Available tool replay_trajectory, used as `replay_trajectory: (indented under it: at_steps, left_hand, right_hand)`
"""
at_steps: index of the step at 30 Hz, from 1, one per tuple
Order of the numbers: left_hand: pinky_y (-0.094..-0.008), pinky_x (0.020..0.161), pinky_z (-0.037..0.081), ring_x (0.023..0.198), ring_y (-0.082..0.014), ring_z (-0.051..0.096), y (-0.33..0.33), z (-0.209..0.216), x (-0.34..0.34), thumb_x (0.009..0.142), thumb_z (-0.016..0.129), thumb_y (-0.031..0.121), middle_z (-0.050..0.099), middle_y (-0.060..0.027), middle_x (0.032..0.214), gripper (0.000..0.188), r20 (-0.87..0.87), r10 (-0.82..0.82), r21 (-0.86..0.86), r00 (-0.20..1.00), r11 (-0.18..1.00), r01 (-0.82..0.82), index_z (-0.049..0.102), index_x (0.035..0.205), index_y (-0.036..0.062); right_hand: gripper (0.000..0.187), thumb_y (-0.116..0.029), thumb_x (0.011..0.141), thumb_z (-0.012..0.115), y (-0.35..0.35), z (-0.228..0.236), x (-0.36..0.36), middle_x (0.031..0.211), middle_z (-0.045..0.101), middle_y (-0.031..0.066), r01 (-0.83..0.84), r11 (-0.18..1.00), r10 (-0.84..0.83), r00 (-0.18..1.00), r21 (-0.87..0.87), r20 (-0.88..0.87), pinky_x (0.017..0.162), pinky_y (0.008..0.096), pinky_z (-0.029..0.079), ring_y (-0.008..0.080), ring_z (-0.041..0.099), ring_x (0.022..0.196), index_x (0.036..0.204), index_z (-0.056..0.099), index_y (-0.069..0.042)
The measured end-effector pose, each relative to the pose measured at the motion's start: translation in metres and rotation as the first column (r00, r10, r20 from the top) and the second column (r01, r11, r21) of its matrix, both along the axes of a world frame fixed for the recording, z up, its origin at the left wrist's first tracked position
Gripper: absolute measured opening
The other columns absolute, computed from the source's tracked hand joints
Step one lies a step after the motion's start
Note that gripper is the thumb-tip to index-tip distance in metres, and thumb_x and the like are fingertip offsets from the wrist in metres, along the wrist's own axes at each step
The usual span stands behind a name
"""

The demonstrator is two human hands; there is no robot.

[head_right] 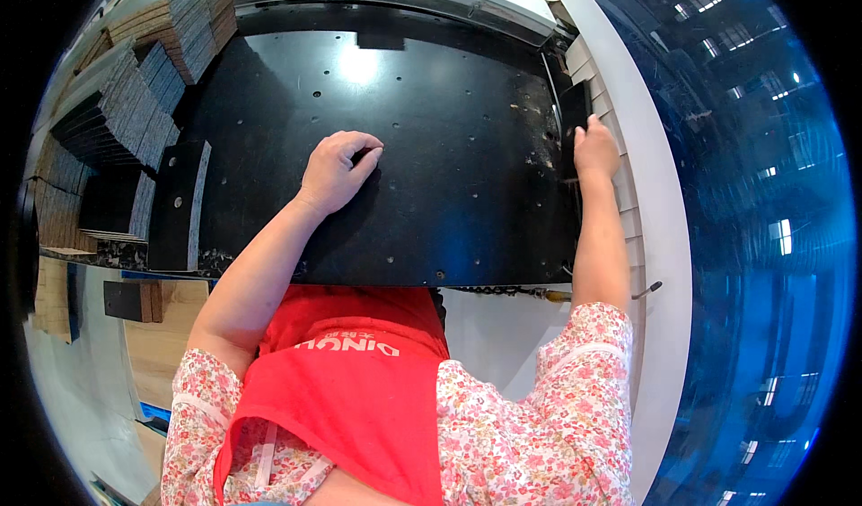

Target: The person picks up a dark-colored board from a machine table, turns it over to check both sides by hand, and then places it onto a stack on a pallet.

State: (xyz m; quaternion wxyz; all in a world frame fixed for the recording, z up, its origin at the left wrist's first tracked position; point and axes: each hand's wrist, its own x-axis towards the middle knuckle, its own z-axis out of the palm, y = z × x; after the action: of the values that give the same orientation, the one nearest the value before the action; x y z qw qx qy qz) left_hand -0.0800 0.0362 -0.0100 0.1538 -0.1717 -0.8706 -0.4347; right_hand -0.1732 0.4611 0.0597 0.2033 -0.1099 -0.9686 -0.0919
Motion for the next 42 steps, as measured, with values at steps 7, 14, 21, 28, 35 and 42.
replay_trajectory:
  at_steps: [7,14,21,28,35,42]
  left_hand:
    - [-0.0394,0.083,0.053,0.089,-0.0274,0.067,0.001,-0.003,0.0,0.088,0.066,0.015,0.072,-0.0078,0.09,0.01,-0.049,0.023,0.026,0.999,0.999,-0.022,0.072,0.09,0.0069]
    - [-0.0395,0.084,0.053,0.089,-0.0274,0.067,0.002,-0.005,-0.002,0.088,0.067,0.015,0.072,-0.0074,0.09,0.01,-0.079,0.017,0.012,0.997,1.0,-0.016,0.072,0.09,0.0067]
    - [-0.0376,0.09,0.051,0.095,-0.0255,0.067,0.0,0.002,0.001,0.091,0.066,0.017,0.072,-0.0076,0.097,0.014,0.028,0.0,-0.025,1.0,1.0,0.0,0.072,0.098,0.0063]
    - [-0.0389,0.084,0.053,0.089,-0.0267,0.067,0.002,-0.004,-0.001,0.088,0.067,0.015,0.072,-0.0076,0.09,0.011,-0.049,-0.005,0.022,0.999,1.0,0.006,0.072,0.092,0.0062]
    - [-0.0382,0.088,0.051,0.094,-0.0266,0.067,0.001,0.0,0.001,0.091,0.066,0.017,0.072,-0.0088,0.095,0.015,0.012,-0.001,-0.025,1.0,1.0,0.001,0.072,0.097,0.005]
    - [-0.0347,0.082,0.054,0.09,-0.0234,0.068,0.002,0.001,0.0,0.092,0.067,0.021,0.072,-0.0114,0.096,0.021,0.024,-0.008,0.146,1.0,0.989,0.004,0.072,0.1,0.0023]
  right_hand:
    - [0.039,-0.027,0.087,0.072,-0.002,-0.019,0.016,0.106,0.071,0.0219,-0.138,0.875,0.052,0.98,-0.464,-0.194,0.087,0.0435,0.052,0.0381,0.066,0.101,0.114,0.066,0.001]
    - [0.037,-0.03,0.083,0.076,0.005,-0.026,0.021,0.1,0.074,0.0212,-0.234,0.766,0.055,0.952,-0.599,-0.301,0.085,0.0433,0.052,0.0369,0.071,0.098,0.103,0.073,0.001]
    - [0.041,-0.036,0.085,0.073,-0.001,-0.021,0.024,0.101,0.073,0.0223,-0.149,0.825,-0.023,0.955,-0.545,-0.296,0.085,0.045,0.052,0.0397,0.069,0.097,0.104,0.073,0.0]
    - [0.037,-0.034,0.086,0.072,0.01,-0.036,0.025,0.1,0.073,0.0197,-0.18,0.825,-0.03,0.932,-0.535,-0.36,0.085,0.0454,0.052,0.0393,0.068,0.098,0.107,0.072,-0.004]
    - [0.036,-0.032,0.09,0.07,-0.008,-0.026,0.033,0.099,0.072,0.0209,-0.406,0.798,0.198,0.875,-0.445,-0.442,0.083,0.0445,0.051,0.0389,0.068,0.094,0.102,0.07,0.002]
    - [0.042,-0.016,0.096,0.068,-0.065,-0.014,0.03,0.105,0.072,0.0088,-0.549,0.364,0.346,0.83,-0.752,-0.438,0.083,0.028,0.049,0.0138,0.064,0.093,0.13,0.058,0.006]
